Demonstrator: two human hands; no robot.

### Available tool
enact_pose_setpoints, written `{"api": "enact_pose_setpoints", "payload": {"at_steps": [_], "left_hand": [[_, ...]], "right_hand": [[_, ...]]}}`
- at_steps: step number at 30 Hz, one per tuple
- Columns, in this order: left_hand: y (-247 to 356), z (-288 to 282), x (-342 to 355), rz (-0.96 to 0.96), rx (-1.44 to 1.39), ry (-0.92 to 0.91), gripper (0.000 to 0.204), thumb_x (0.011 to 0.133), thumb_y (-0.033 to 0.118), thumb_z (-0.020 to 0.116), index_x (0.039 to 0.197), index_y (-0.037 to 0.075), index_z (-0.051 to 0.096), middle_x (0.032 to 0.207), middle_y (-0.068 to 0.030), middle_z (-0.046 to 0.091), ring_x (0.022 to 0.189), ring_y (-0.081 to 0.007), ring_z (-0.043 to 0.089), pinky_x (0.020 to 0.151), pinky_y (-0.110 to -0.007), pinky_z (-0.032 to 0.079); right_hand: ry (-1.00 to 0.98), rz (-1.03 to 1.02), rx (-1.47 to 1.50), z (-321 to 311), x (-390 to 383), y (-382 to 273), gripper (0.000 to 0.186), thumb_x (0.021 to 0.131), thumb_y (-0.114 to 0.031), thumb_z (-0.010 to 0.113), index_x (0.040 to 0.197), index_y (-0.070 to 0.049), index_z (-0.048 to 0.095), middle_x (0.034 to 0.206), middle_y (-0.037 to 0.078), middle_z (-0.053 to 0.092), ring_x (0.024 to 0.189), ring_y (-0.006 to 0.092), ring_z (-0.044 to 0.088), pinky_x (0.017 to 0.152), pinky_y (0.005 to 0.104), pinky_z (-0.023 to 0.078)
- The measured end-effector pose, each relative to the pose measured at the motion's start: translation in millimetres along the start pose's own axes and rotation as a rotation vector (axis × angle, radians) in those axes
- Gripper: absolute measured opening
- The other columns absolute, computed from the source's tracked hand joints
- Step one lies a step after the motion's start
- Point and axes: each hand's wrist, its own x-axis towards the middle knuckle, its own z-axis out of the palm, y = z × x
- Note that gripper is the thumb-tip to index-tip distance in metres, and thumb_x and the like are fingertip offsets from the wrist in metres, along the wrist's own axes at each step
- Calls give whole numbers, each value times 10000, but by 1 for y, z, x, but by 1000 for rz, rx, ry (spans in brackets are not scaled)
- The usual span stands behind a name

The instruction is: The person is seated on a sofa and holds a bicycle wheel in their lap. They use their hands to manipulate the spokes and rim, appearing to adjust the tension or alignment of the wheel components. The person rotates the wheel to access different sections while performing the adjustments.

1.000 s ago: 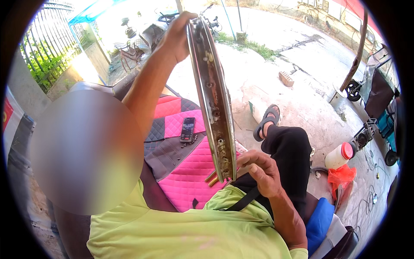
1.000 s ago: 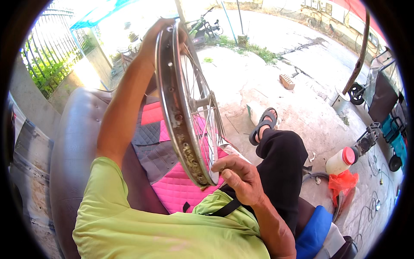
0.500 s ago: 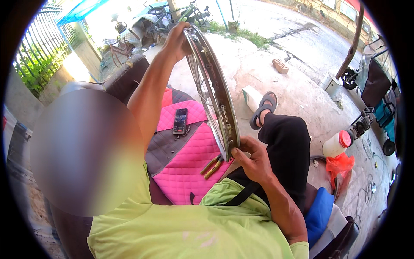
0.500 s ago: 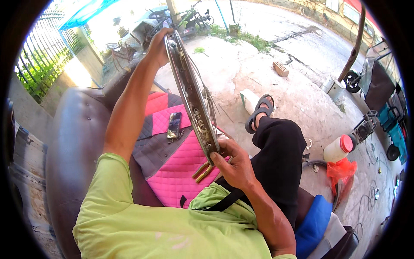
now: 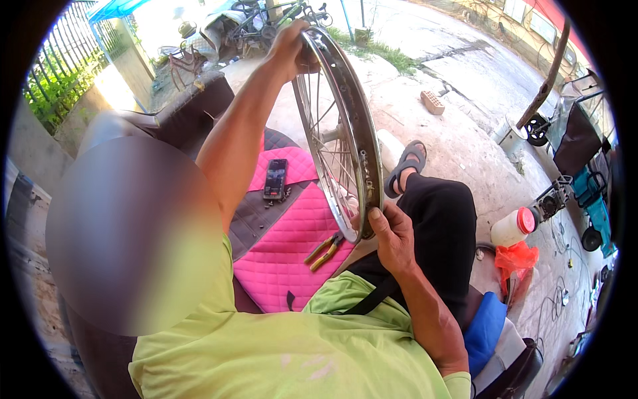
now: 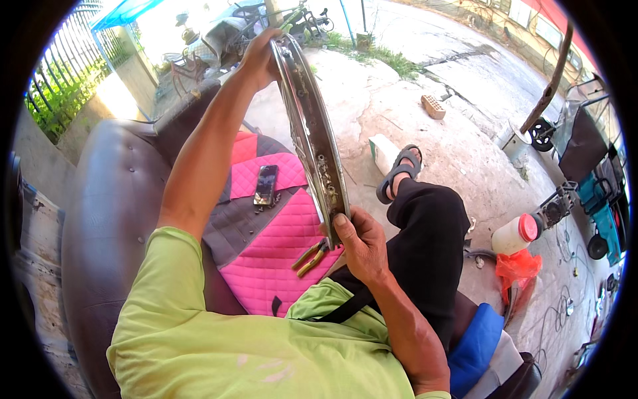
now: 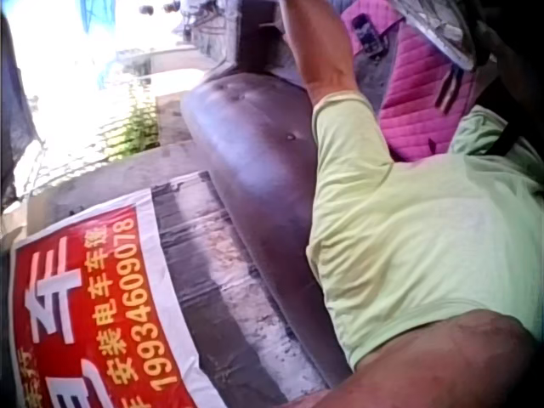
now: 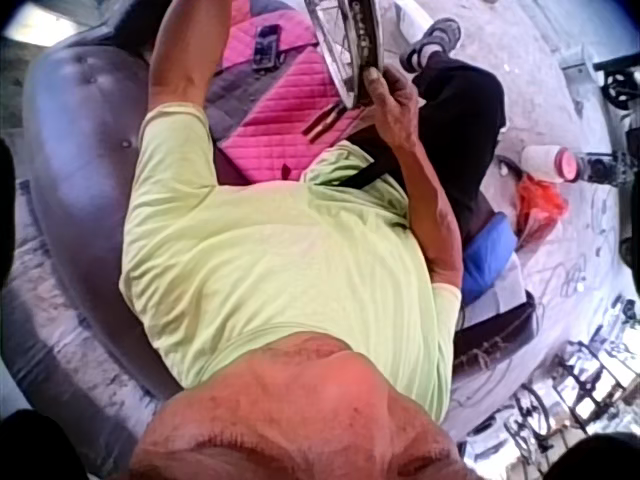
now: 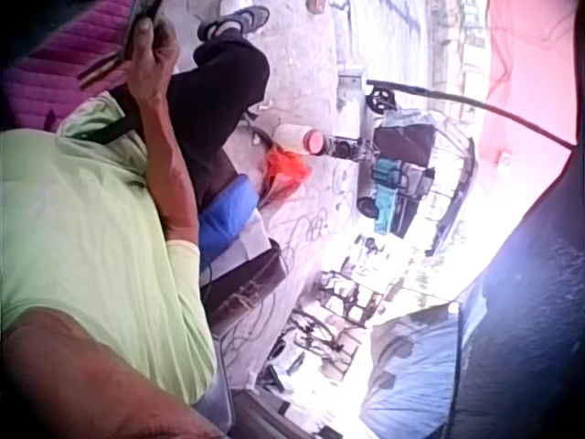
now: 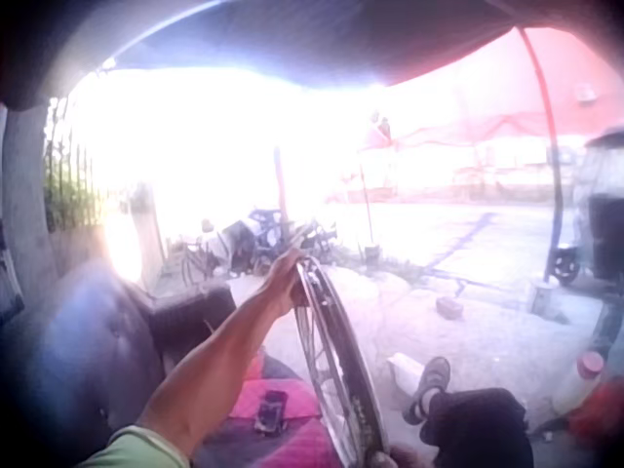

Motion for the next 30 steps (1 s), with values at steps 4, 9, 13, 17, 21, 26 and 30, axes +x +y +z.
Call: {"api": "enact_pose_setpoints", "payload": {"at_steps": [4,9,13,17,21,26,30], "left_hand": [[-1,4,1,8,29,-1,308,977,343,482,1011,57,588,824,-93,666,642,-239,667,572,-443,571],[-2,-1,0,-8,32,33,336,970,373,483,1008,59,597,828,-93,670,643,-238,666,580,-452,567],[-1,-7,-4,-27,18,25,359,970,386,476,1014,56,607,833,-94,676,668,-241,678,607,-458,569],[0,2,-5,-1,45,71,357,979,391,456,977,67,606,759,-92,657,642,-231,664,607,-449,572],[2,12,-4,14,62,132,405,1000,396,411,875,59,596,595,-95,605,517,-223,614,569,-418,579],[-7,-18,19,-33,-5,53,358,963,368,498,1086,43,585,864,-125,685,771,-284,696,728,-537,557],[-10,-34,30,15,-91,-66,346,956,343,499,1046,28,613,888,-137,693,792,-284,701,723,-507,572]], "right_hand": [[17,23,70,1,1,2,300,1025,-303,612,1019,-7,655,841,32,682,718,68,570,646,245,462],[-6,65,35,-5,8,-6,279,1022,-296,616,1013,-20,658,811,30,684,700,74,581,635,242,464],[-24,120,42,-10,9,-4,276,1010,-294,638,1034,-21,664,816,24,690,716,70,592,653,240,469],[40,125,119,-13,5,7,263,1005,-264,645,1079,-13,668,890,24,693,793,77,603,731,244,479],[17,40,-14,-28,-9,14,204,1000,-167,630,1109,2,666,1001,28,669,895,107,606,838,272,483],[32,-13,-361,-32,-19,31,165,981,-92,643,1111,6,668,1021,10,682,964,92,617,894,275,470],[30,72,-295,-31,-21,36,182,976,-99,655,1123,7,668,1007,9,688,969,88,618,892,274,472]]}}
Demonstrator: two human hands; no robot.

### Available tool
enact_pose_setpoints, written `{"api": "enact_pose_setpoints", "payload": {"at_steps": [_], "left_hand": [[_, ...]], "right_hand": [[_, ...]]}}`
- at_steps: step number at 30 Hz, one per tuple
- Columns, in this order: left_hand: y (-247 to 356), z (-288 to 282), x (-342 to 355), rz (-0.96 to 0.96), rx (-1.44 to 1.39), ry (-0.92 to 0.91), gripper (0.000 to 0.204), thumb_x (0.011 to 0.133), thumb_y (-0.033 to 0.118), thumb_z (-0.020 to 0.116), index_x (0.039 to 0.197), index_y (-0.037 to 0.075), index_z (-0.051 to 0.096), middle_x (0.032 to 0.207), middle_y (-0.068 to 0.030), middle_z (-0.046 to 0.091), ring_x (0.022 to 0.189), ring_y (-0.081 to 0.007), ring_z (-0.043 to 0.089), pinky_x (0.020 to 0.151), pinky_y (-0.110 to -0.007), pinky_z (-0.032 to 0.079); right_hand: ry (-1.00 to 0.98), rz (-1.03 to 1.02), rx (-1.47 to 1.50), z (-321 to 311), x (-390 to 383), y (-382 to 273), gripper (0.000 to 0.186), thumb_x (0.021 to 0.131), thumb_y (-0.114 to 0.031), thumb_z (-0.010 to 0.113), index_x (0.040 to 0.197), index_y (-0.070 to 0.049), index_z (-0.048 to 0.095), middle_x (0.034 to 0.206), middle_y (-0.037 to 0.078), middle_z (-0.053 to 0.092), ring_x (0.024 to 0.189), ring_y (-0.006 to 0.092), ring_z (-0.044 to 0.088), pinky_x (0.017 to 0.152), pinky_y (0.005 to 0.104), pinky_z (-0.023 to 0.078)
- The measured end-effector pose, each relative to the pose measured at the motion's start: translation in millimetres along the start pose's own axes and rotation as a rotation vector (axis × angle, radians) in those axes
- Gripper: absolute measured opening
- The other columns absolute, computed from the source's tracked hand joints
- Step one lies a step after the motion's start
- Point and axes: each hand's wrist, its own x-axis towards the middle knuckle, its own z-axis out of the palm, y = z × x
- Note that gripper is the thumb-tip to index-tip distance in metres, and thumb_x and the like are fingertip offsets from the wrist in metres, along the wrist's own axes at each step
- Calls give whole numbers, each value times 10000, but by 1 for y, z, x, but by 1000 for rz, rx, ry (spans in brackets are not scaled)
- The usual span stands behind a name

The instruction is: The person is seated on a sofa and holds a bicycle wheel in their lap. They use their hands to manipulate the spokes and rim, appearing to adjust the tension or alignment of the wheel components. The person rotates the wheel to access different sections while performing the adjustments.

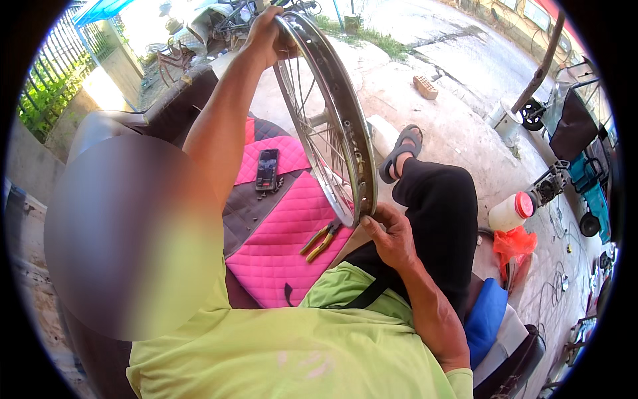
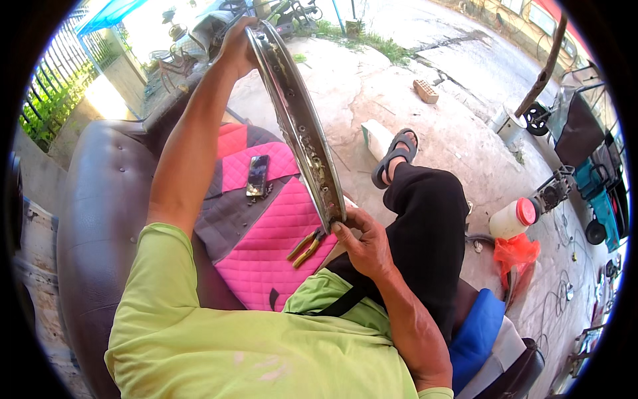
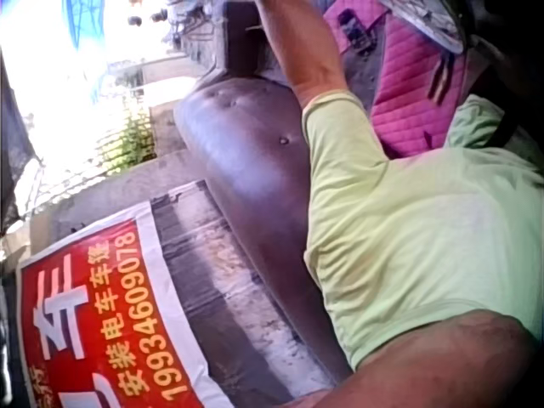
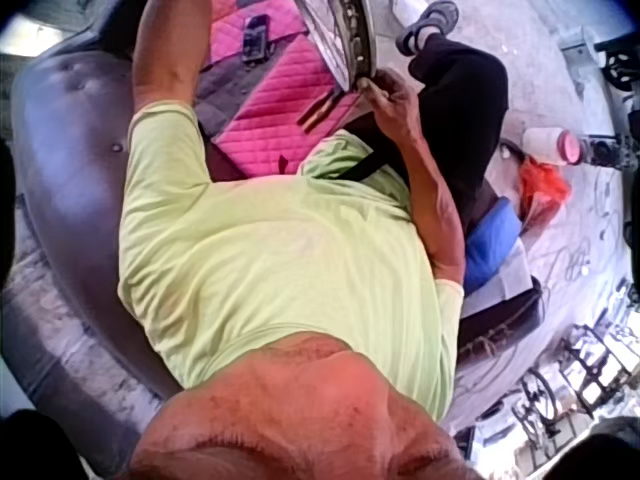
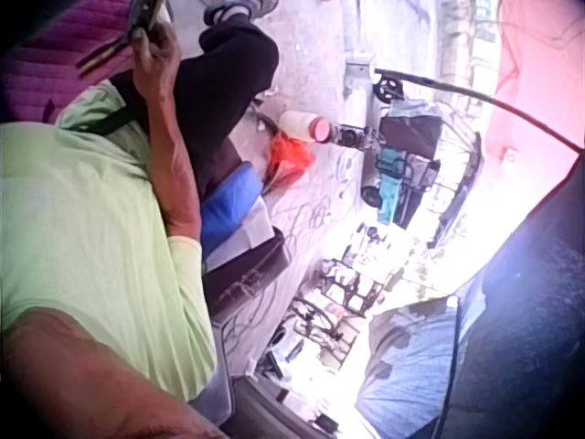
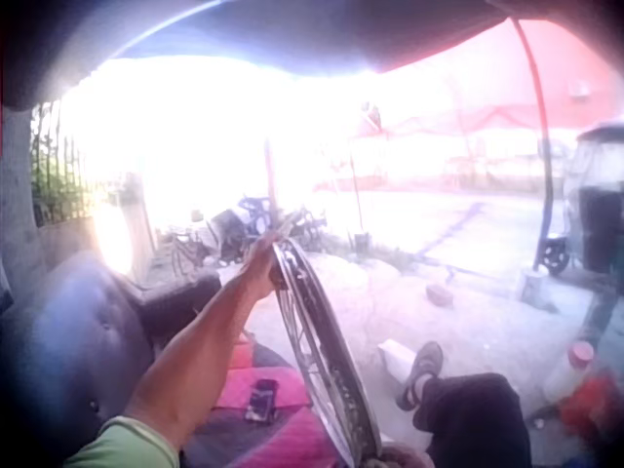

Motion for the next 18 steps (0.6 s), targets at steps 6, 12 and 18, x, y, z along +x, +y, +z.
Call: {"api": "enact_pose_setpoints", "payload": {"at_steps": [6,12,18], "left_hand": [[3,6,-8,-10,0,34,360,956,358,486,1017,37,638,890,-129,705,805,-277,705,730,-476,579],[4,8,-11,-36,19,12,382,958,377,478,1019,37,642,899,-130,709,805,-277,706,732,-468,578],[4,10,-11,-52,-5,64,374,949,385,494,1013,47,642,879,-123,704,792,-267,697,732,-469,563]], "right_hand": [[28,-105,-181,3,0,4,205,972,-121,663,1123,17,661,971,36,705,931,92,631,861,273,485],[123,-143,-262,9,-1,-9,219,958,-153,650,1095,17,642,875,131,690,793,180,657,756,326,515],[44,-104,-167,3,5,-7,255,982,-196,631,1120,18,622,898,98,678,836,159,639,782,317,501]]}}
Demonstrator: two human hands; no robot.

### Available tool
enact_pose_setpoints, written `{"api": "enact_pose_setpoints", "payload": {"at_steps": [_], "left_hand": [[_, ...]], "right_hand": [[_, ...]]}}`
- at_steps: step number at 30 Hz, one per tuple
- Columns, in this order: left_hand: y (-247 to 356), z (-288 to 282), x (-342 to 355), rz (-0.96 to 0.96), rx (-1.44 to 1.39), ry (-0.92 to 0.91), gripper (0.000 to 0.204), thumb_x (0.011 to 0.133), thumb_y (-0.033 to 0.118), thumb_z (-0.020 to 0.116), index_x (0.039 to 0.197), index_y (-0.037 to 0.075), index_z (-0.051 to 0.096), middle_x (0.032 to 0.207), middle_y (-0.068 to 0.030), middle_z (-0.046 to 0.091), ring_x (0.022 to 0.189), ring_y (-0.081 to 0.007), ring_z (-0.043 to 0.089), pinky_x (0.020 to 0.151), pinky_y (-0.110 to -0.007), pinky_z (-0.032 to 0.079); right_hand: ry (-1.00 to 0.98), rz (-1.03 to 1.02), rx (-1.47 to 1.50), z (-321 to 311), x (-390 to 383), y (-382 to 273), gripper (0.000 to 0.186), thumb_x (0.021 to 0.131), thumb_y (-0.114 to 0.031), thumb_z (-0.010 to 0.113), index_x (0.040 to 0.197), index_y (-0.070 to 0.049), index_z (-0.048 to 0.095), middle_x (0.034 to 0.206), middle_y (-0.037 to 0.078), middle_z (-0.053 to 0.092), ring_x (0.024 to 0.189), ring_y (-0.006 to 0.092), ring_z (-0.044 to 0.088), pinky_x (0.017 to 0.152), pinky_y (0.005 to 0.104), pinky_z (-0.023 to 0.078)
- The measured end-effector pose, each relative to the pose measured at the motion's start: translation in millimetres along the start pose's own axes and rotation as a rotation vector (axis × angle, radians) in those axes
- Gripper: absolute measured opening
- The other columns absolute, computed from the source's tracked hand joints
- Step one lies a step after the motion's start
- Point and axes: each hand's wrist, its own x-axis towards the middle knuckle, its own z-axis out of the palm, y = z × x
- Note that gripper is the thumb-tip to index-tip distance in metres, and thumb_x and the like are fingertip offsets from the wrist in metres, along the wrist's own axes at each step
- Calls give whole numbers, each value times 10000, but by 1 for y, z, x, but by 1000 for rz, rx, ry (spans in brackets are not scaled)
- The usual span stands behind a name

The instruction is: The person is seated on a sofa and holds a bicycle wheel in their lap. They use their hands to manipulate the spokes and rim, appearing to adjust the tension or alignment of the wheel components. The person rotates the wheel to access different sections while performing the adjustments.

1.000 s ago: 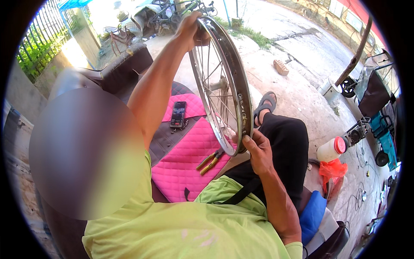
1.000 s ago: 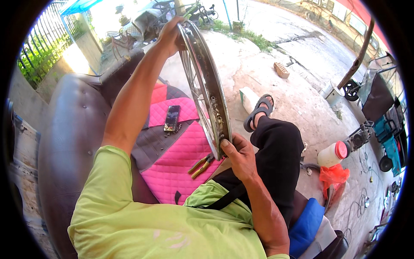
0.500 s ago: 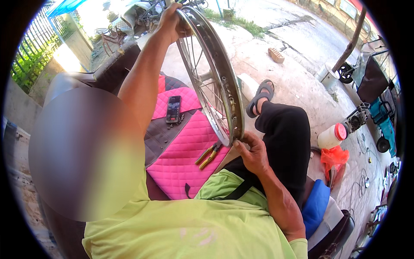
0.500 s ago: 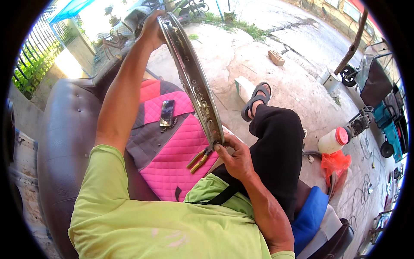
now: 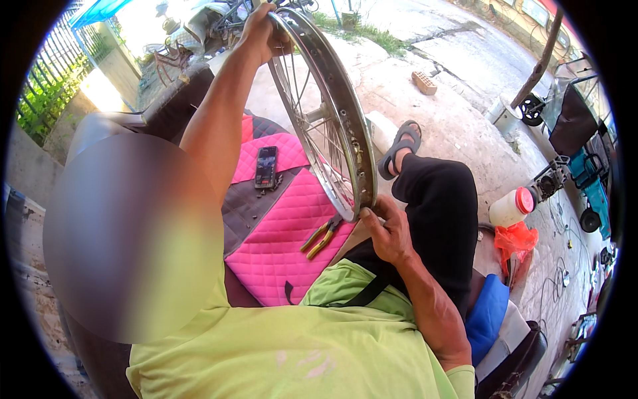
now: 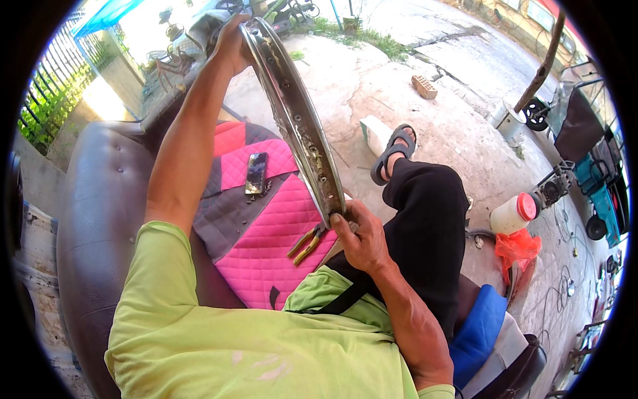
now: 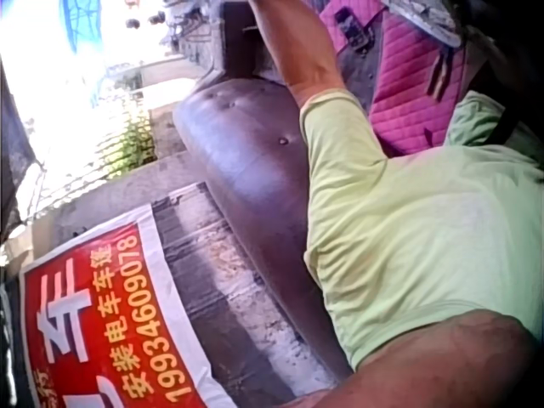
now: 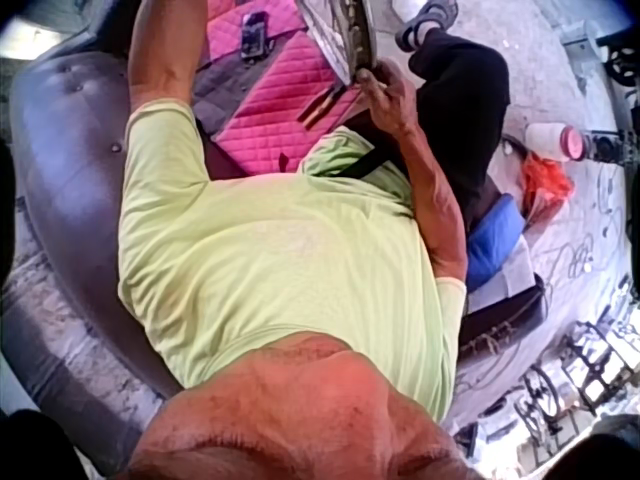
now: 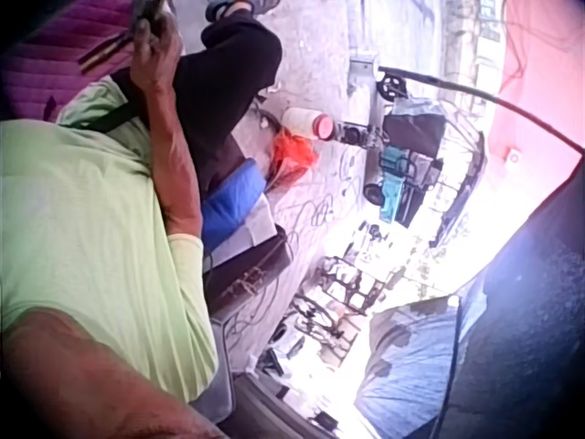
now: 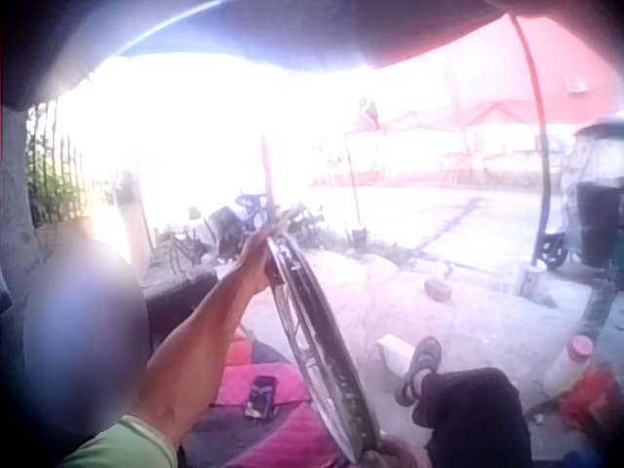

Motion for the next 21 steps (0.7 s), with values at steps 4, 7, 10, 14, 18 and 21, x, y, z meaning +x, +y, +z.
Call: {"api": "enact_pose_setpoints", "payload": {"at_steps": [4,7,10,14,18,21], "left_hand": [[-1,0,2,28,13,44,348,948,379,511,1007,59,634,879,-103,694,777,-247,683,722,-461,550],[-1,-5,6,69,-19,40,334,952,370,524,1019,60,629,889,-99,693,766,-245,679,717,-454,553],[-5,-13,13,90,-31,26,333,952,363,525,1027,56,630,889,-103,693,763,-249,677,719,-467,554],[-5,-8,11,43,8,3,367,943,385,522,1047,50,633,905,-118,698,788,-265,687,728,-469,559],[-5,-13,17,-30,32,-6,436,935,448,496,1051,54,642,937,-136,710,853,-293,694,811,-487,536],[-5,4,12,-1,113,162,446,999,460,435,857,63,581,585,-101,592,558,-254,635,609,-475,575]], "right_hand": [[-93,28,205,-2,3,21,282,999,-238,616,1134,9,617,931,49,662,867,124,599,805,302,480],[-105,27,217,1,2,20,292,1004,-254,610,1129,10,616,932,43,655,860,117,585,805,299,476],[-132,56,168,-1,3,11,325,1020,-300,594,1135,4,609,974,36,644,904,108,570,837,282,461],[-79,37,116,-1,1,7,321,1031,-300,572,1135,3,603,985,33,633,914,105,558,841,279,455],[18,-22,70,1,4,5,281,1007,-239,560,1154,-3,602,879,43,618,818,119,564,761,291,471],[-3,30,119,-10,14,17,290,1012,-250,536,1143,-3,615,904,38,613,811,112,547,765,289,459]]}}
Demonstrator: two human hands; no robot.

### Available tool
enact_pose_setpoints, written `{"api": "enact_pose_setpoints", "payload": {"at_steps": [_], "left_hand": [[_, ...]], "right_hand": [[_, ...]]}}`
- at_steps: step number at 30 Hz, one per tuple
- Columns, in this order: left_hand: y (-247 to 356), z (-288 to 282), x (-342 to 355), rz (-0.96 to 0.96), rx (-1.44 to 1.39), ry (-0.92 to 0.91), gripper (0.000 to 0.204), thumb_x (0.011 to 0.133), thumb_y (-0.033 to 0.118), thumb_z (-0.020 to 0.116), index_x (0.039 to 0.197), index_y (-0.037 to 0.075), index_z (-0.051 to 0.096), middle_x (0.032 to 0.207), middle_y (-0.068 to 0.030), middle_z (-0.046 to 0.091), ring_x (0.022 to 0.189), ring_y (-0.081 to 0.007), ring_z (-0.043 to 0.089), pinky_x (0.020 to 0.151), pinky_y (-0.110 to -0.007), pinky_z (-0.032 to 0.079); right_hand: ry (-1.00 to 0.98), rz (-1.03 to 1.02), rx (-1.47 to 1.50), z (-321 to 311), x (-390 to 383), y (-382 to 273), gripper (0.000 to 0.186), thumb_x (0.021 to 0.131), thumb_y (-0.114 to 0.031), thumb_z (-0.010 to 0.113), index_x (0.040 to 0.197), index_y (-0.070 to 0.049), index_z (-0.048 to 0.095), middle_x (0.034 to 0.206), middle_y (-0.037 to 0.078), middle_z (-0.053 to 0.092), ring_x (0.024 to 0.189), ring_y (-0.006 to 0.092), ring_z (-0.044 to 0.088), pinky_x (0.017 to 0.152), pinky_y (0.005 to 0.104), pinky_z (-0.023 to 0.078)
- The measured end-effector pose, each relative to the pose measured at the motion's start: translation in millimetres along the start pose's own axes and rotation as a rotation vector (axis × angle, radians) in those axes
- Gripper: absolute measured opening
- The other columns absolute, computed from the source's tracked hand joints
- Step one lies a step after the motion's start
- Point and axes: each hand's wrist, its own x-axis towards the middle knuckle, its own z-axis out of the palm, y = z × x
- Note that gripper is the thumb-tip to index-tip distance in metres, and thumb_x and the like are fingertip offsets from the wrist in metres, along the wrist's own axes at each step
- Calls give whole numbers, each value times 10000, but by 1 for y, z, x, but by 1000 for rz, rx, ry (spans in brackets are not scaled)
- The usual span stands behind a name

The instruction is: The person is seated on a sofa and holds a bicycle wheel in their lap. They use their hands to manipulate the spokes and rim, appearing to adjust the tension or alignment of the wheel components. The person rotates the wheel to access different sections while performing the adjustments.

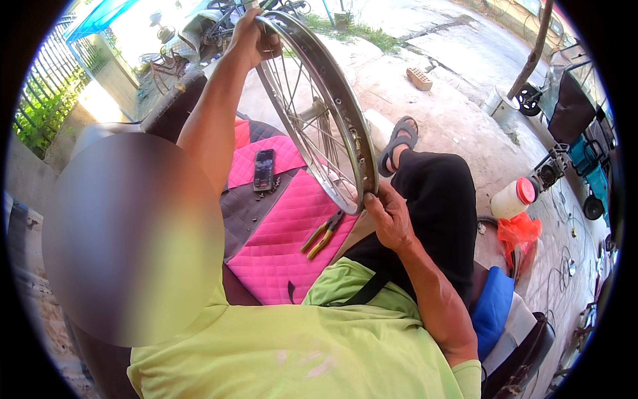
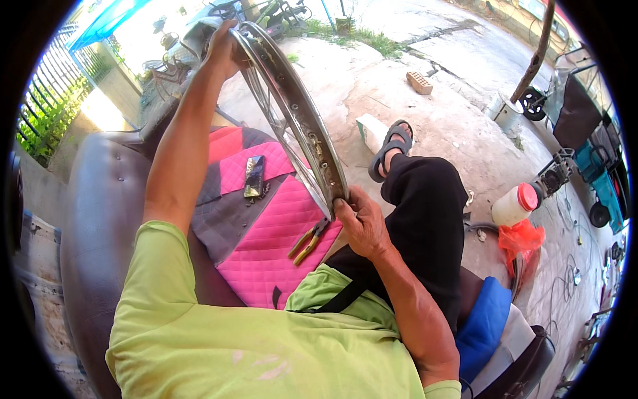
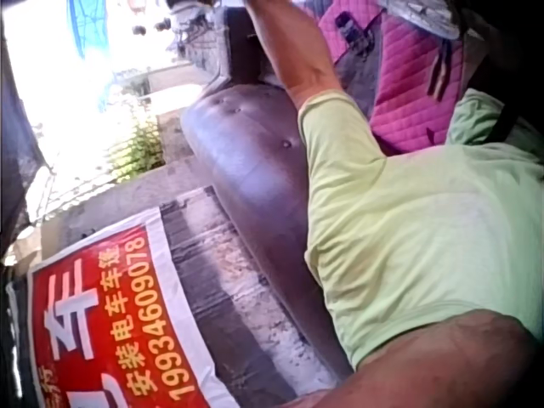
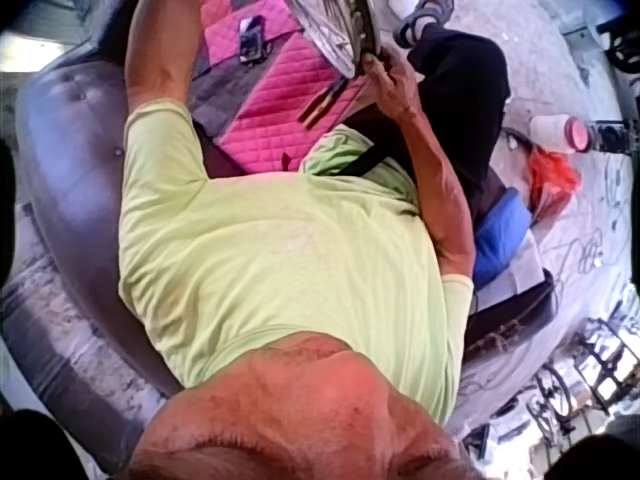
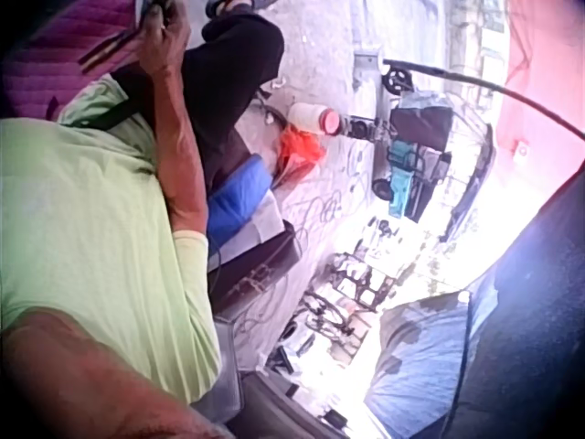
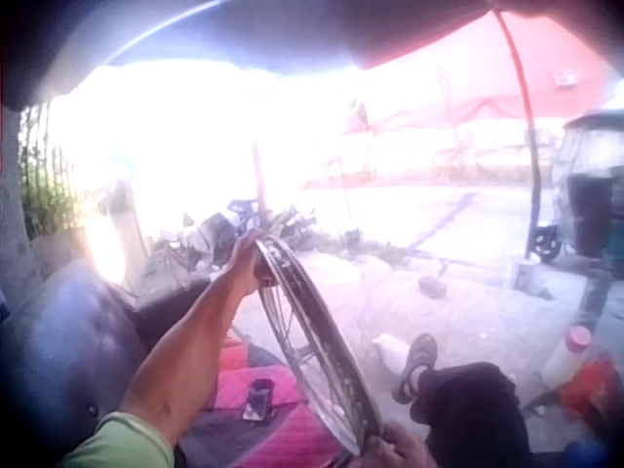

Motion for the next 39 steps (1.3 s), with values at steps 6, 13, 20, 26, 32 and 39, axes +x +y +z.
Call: {"api": "enact_pose_setpoints", "payload": {"at_steps": [6,13,20,26,32,39], "left_hand": [[11,-4,-5,-25,-29,19,473,976,489,413,874,88,642,671,-89,654,621,-258,650,678,-479,550],[6,-25,2,-56,-105,-83,449,968,478,423,1050,83,621,900,-132,689,839,-325,663,833,-548,501],[10,-40,1,-91,-249,-80,499,906,452,528,860,-26,664,696,-164,653,595,-321,649,594,-481,575],[4,-51,16,-93,-273,-126,542,888,497,520,847,-25,661,636,-159,637,570,-358,641,584,-496,565],[3,-51,15,-44,-206,-102,553,873,502,531,867,-36,659,584,-139,621,537,-357,633,580,-469,561],[5,-45,1,-12,-145,-121,545,879,507,555,872,-21,689,587,-116,651,534,-292,660,666,-445,598]], "right_hand": [[-11,82,151,4,-9,22,249,997,-170,560,1134,15,657,1091,52,646,986,122,590,921,296,454],[28,58,-285,10,-10,24,237,909,-109,688,1140,-54,693,1085,134,669,999,230,651,851,338,514],[-74,-82,-248,12,-4,28,251,899,-126,680,1134,-39,676,1040,165,660,954,304,646,841,378,502],[-114,-134,-256,13,-2,36,235,909,-134,675,1125,-42,679,979,148,658,913,298,642,819,372,497],[-228,-54,-149,15,4,43,224,932,-135,677,1134,-37,677,967,106,675,885,188,633,804,330,499],[-334,91,-102,17,9,38,150,912,-83,695,1040,-4,684,929,87,673,885,163,638,838,321,504]]}}
